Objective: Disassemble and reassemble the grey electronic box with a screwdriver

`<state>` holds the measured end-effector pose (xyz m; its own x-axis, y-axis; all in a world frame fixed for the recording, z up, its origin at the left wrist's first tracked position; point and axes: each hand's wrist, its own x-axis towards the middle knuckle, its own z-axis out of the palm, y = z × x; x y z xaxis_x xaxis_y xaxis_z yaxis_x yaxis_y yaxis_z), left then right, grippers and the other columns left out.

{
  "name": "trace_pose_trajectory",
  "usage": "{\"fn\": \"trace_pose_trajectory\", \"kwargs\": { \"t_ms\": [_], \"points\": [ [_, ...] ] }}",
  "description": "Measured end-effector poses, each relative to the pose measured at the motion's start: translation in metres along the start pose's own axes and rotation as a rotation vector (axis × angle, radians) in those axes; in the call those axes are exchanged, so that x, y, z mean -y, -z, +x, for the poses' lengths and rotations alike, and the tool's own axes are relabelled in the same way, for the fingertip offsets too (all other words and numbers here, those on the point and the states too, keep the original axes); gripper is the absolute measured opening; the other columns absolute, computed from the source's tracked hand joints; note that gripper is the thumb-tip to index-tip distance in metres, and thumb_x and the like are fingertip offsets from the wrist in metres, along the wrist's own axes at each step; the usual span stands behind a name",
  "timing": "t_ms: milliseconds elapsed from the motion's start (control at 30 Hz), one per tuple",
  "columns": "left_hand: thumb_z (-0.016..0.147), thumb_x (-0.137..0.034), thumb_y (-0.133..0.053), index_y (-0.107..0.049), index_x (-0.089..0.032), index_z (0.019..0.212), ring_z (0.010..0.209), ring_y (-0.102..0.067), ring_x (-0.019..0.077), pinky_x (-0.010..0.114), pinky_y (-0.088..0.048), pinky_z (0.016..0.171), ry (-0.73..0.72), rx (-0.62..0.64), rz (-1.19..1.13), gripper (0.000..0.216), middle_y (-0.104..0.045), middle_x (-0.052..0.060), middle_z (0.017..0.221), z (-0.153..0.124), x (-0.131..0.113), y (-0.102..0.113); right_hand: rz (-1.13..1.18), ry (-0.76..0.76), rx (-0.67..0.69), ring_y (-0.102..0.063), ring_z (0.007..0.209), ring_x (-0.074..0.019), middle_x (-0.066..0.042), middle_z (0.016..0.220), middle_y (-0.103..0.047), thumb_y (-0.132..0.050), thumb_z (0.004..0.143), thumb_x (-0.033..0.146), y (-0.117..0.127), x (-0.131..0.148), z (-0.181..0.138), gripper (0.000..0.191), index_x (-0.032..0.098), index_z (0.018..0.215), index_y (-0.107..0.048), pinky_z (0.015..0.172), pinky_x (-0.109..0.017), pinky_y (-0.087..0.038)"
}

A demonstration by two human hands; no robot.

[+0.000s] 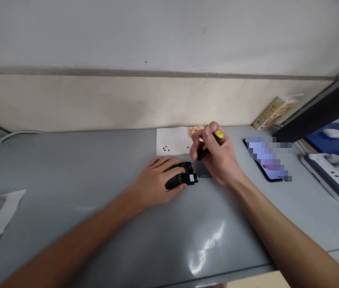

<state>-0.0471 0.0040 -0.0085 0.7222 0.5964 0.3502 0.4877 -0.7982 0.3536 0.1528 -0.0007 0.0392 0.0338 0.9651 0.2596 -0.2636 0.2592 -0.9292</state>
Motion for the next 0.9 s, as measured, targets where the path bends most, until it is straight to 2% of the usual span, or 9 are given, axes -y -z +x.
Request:
{"fn": "trace_pose_trajectory", "kwargs": {
  "t_ms": [100, 233, 333, 400, 500, 600, 700, 800, 900],
  "points": [
    [0.097, -0.04, -0.062, -0.071, -0.029, 0.121, 0.124, -0.061, 0.0249, 0.044, -0.046, 0.108, 0.002, -0.005, -0.003, 0.028, -0.067, 0.003, 0.135, -0.0003, -0.0006, -0.0003, -0.014, 0.011, -0.033, -0.036, 0.043, -0.0088, 0.009, 0.059, -0.037, -0.065, 0.088, 0.066, 0.0003, -0.0003, 0.0018, 0.046, 0.027, 0.084, -0.039, 0.044, -0.026, -0.033],
    [0.097, -0.04, -0.062, -0.071, -0.029, 0.12, 0.123, -0.062, 0.0248, 0.044, -0.046, 0.108, 0.017, -0.012, 0.002, 0.027, -0.068, 0.003, 0.134, -0.0003, -0.0028, 0.0001, -0.049, -0.035, -0.008, -0.05, 0.055, -0.013, 0.003, 0.067, -0.047, -0.046, 0.091, 0.077, 0.0004, 0.007, 0.0041, 0.05, 0.028, 0.093, -0.052, 0.052, -0.03, -0.043],
    [0.096, -0.039, -0.063, -0.072, -0.028, 0.117, 0.123, -0.063, 0.0249, 0.044, -0.046, 0.109, 0.013, -0.033, 0.006, 0.026, -0.069, 0.003, 0.133, -0.0003, -0.0032, -0.0002, -0.077, -0.022, -0.001, -0.062, 0.07, -0.0148, -0.001, 0.082, -0.057, -0.055, 0.088, 0.075, 0.0016, 0.0084, 0.0027, 0.049, 0.027, 0.088, -0.051, 0.058, -0.03, -0.048],
    [0.096, -0.04, -0.063, -0.072, -0.028, 0.118, 0.124, -0.062, 0.0248, 0.044, -0.045, 0.109, 0.009, -0.03, 0.007, 0.026, -0.069, 0.003, 0.134, -0.0002, -0.0029, -0.0004, -0.102, 0.0, -0.013, -0.06, 0.065, -0.0131, 0.001, 0.081, -0.058, -0.062, 0.084, 0.073, 0.0024, 0.0056, 0.0014, 0.05, 0.026, 0.084, -0.045, 0.056, -0.029, -0.047],
    [0.096, -0.04, -0.063, -0.071, -0.028, 0.12, 0.123, -0.063, 0.0247, 0.044, -0.045, 0.109, 0.01, -0.013, 0.007, 0.028, -0.069, 0.002, 0.134, 0.0, -0.0024, -0.0003, -0.135, 0.026, -0.038, -0.046, 0.048, -0.0096, 0.006, 0.065, -0.048, -0.064, 0.084, 0.073, 0.0027, 0.0011, 0.0011, 0.052, 0.027, 0.082, -0.04, 0.048, -0.027, -0.039],
    [0.096, -0.041, -0.063, -0.071, -0.028, 0.119, 0.123, -0.063, 0.0246, 0.043, -0.046, 0.108, 0.015, -0.01, 0.014, 0.028, -0.069, 0.003, 0.133, -0.0001, -0.0024, -0.0002, -0.116, 0.021, -0.019, -0.041, 0.045, -0.0107, 0.006, 0.059, -0.039, -0.052, 0.088, 0.077, 0.0021, 0.0028, 0.0029, 0.05, 0.028, 0.086, -0.048, 0.046, -0.028, -0.038],
    [0.096, -0.04, -0.064, -0.07, -0.026, 0.119, 0.123, -0.063, 0.0246, 0.043, -0.045, 0.109, 0.026, -0.01, 0.011, 0.028, -0.069, 0.003, 0.133, -0.0002, -0.003, 0.0001, -0.086, -0.007, 0.014, -0.052, 0.055, -0.0136, 0.002, 0.067, -0.048, -0.047, 0.091, 0.077, 0.0018, 0.0079, 0.004, 0.049, 0.028, 0.093, -0.056, 0.052, -0.031, -0.044],
    [0.096, -0.04, -0.064, -0.07, -0.026, 0.118, 0.123, -0.063, 0.0248, 0.043, -0.045, 0.109, 0.031, -0.013, 0.007, 0.027, -0.07, 0.004, 0.131, 0.0, -0.0038, 0.0007, -0.079, -0.012, 0.006, -0.061, 0.068, -0.0149, 0.0, 0.08, -0.056, -0.055, 0.089, 0.074, 0.0031, 0.0078, 0.0035, 0.046, 0.027, 0.09, -0.053, 0.058, -0.031, -0.048],
    [0.096, -0.04, -0.064, -0.071, -0.028, 0.117, 0.124, -0.062, 0.0244, 0.043, -0.045, 0.109, 0.026, -0.009, 0.006, 0.025, -0.069, 0.003, 0.133, 0.0003, -0.0045, 0.0012, -0.073, 0.001, -0.035, -0.056, 0.059, -0.0112, 0.003, 0.077, -0.055, -0.068, 0.082, 0.07, 0.0059, 0.0014, 0.0041, 0.05, 0.026, 0.082, -0.043, 0.053, -0.028, -0.044]
  ]
}}
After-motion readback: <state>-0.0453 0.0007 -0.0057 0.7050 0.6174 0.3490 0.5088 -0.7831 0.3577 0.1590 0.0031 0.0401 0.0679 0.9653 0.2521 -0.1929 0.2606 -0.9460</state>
